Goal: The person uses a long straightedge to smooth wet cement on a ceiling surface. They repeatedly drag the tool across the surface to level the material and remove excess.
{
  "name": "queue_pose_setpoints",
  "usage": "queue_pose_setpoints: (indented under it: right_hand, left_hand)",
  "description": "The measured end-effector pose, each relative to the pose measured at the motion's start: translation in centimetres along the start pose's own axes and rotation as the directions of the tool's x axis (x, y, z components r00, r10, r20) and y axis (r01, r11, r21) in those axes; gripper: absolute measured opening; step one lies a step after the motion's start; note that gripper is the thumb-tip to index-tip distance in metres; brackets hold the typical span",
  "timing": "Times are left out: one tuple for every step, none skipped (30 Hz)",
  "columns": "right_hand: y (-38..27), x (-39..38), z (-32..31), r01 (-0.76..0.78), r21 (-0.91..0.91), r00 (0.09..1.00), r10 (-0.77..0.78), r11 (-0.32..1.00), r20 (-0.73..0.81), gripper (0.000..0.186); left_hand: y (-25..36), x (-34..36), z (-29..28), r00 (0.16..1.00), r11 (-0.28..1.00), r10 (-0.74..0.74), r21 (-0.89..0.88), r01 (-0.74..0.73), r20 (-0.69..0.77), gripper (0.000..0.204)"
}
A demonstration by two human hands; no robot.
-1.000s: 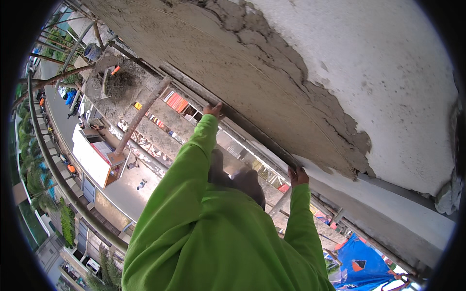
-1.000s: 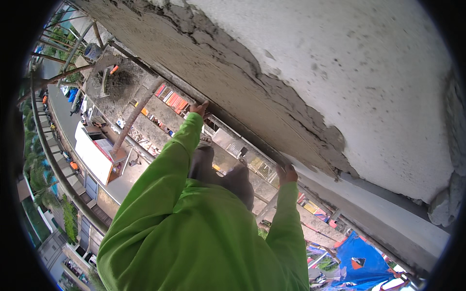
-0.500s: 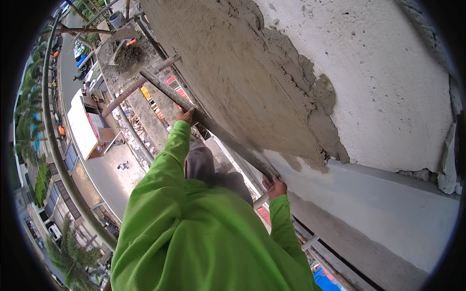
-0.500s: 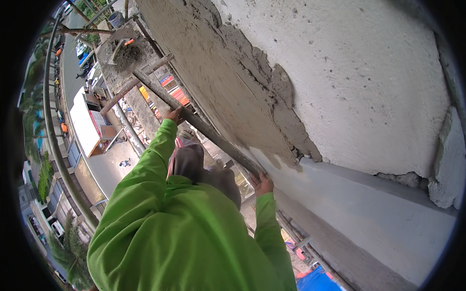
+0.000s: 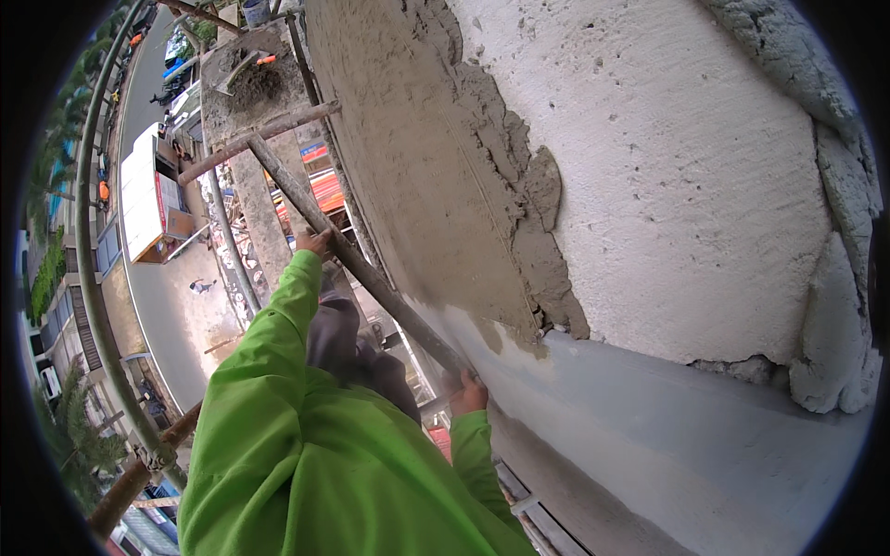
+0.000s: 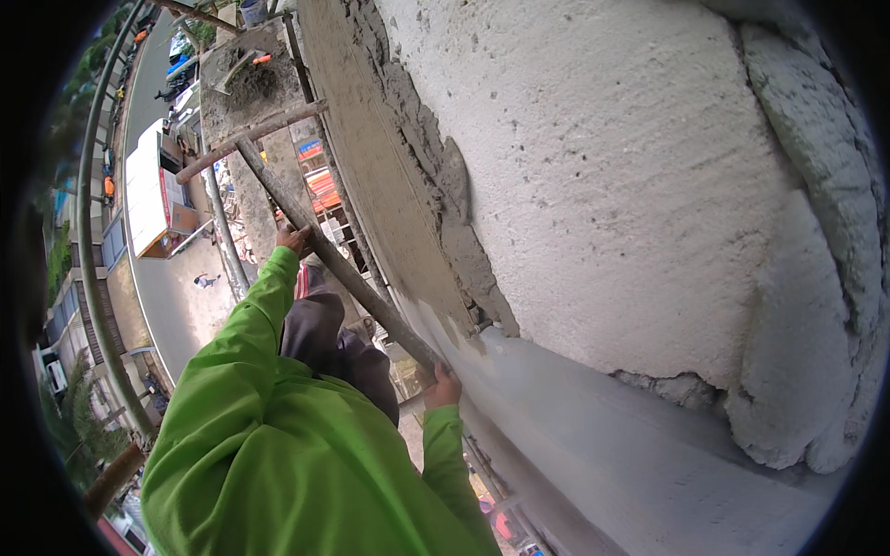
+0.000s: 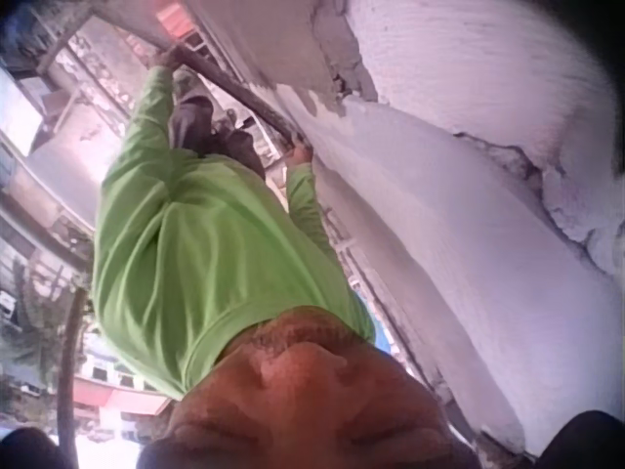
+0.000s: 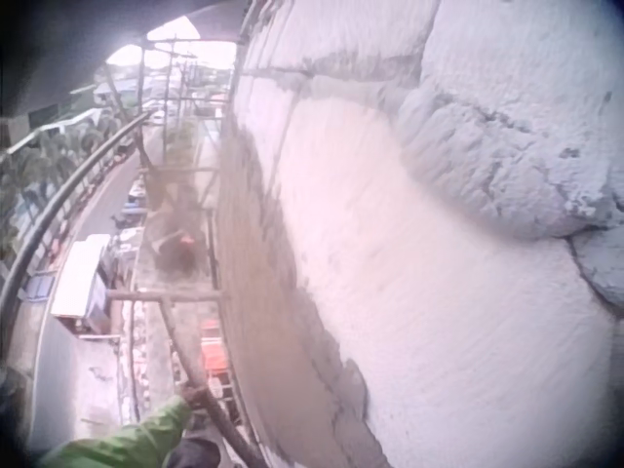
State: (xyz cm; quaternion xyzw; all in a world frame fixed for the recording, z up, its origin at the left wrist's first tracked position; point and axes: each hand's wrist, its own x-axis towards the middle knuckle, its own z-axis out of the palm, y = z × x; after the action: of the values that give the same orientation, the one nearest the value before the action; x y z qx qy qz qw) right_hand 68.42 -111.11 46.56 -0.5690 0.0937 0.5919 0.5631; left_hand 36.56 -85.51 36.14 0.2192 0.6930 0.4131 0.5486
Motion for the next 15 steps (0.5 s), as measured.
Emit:
queue_pose_setpoints:
  right_hand:
    - [-0.2, -0.1, -0.1, -0.002, 0.000, 1.000, 0.002, 1.000, 0.011, 0.028]
    - [-0.2, -0.1, -0.2, -0.003, 0.004, 1.000, 0.003, 1.000, 0.022, 0.028]
    - [-0.1, 0.0, -0.4, -0.002, 0.009, 1.000, 0.002, 1.000, 0.021, 0.028]
    - [0.0, 0.2, -0.6, -0.001, 0.016, 1.000, 0.001, 1.000, 0.020, 0.028]
    - [-0.1, 0.3, -0.3, -0.004, 0.020, 1.000, 0.004, 1.000, 0.024, 0.028]
    - [-0.4, -0.2, 0.2, 0.008, -0.011, 1.000, -0.007, 1.000, 0.026, 0.028]
    - [-0.5, 0.1, 0.2, 0.006, -0.004, 1.000, -0.005, 1.000, 0.020, 0.029]
    - [-0.4, 0.4, 0.1, -0.006, 0.000, 1.000, 0.006, 1.000, 0.020, 0.029]
    - [-0.1, 0.5, 0.0, -0.018, 0.006, 1.000, 0.018, 1.000, 0.017, 0.029]
    - [0.0, 0.8, -0.2, -0.024, 0.032, 1.000, 0.024, 0.999, 0.016, 0.029]
    - [0.2, 1.2, -0.8, -0.010, 0.073, 1.000, 0.011, 0.997, -0.011, 0.028]
    - [0.2, 1.2, -0.5, -0.028, 0.091, 1.000, 0.028, 0.995, -0.005, 0.028]
    - [0.3, 1.1, -0.2, -0.038, 0.099, 0.999, 0.038, 0.994, 0.004, 0.028]
    - [0.0, 0.8, -0.2, -0.014, 0.126, 1.000, 0.016, 0.992, -0.019, 0.028]
    - [0.0, 0.7, 0.2, -0.011, 0.141, 1.000, 0.014, 0.990, -0.021, 0.028]
  left_hand:
    - [0.1, -0.4, 0.2, 1.000, 1.000, -0.014, -0.026, 0.014, -0.003, 0.025]
    - [0.8, -1.1, 0.2, 1.000, 0.998, -0.026, -0.050, 0.026, -0.005, 0.027]
    - [1.3, -1.6, 0.5, 0.999, 0.997, -0.038, -0.073, 0.038, -0.005, 0.029]
    - [1.4, -1.7, 0.9, 0.999, 0.994, -0.051, -0.099, 0.051, 0.003, 0.030]
    - [1.6, -1.7, 1.0, 0.998, 0.990, -0.062, -0.127, 0.062, 0.006, 0.031]
    - [1.7, -1.7, 1.1, 0.997, 0.985, -0.073, -0.154, 0.074, 0.010, 0.031]
    - [1.8, -1.6, 1.2, 0.996, 0.980, -0.085, -0.181, 0.086, 0.016, 0.032]
    - [1.4, -0.7, 1.2, 1.000, 0.998, 0.017, -0.062, -0.017, 0.000, 0.032]
    - [0.7, 0.6, 1.3, 0.993, 0.991, 0.116, 0.064, -0.116, -0.003, 0.032]
    - [0.1, 1.8, 1.1, 0.977, 0.959, 0.212, 0.189, -0.210, 0.007, 0.032]
    - [2.5, 0.1, 3.7, 0.980, 0.964, 0.197, 0.176, -0.199, 0.027, 0.030]
    - [1.1, 1.9, 3.6, 0.986, 0.980, 0.163, 0.115, -0.165, 0.028, 0.031]
    - [0.1, 3.8, 3.5, 0.991, 0.990, 0.129, 0.053, -0.131, 0.033, 0.031]
    - [0.8, 3.7, 5.8, 0.991, 0.985, 0.114, 0.125, -0.121, 0.063, 0.036]
    - [2.2, 3.1, 6.7, 0.993, 0.974, 0.105, 0.195, -0.115, 0.062, 0.042]
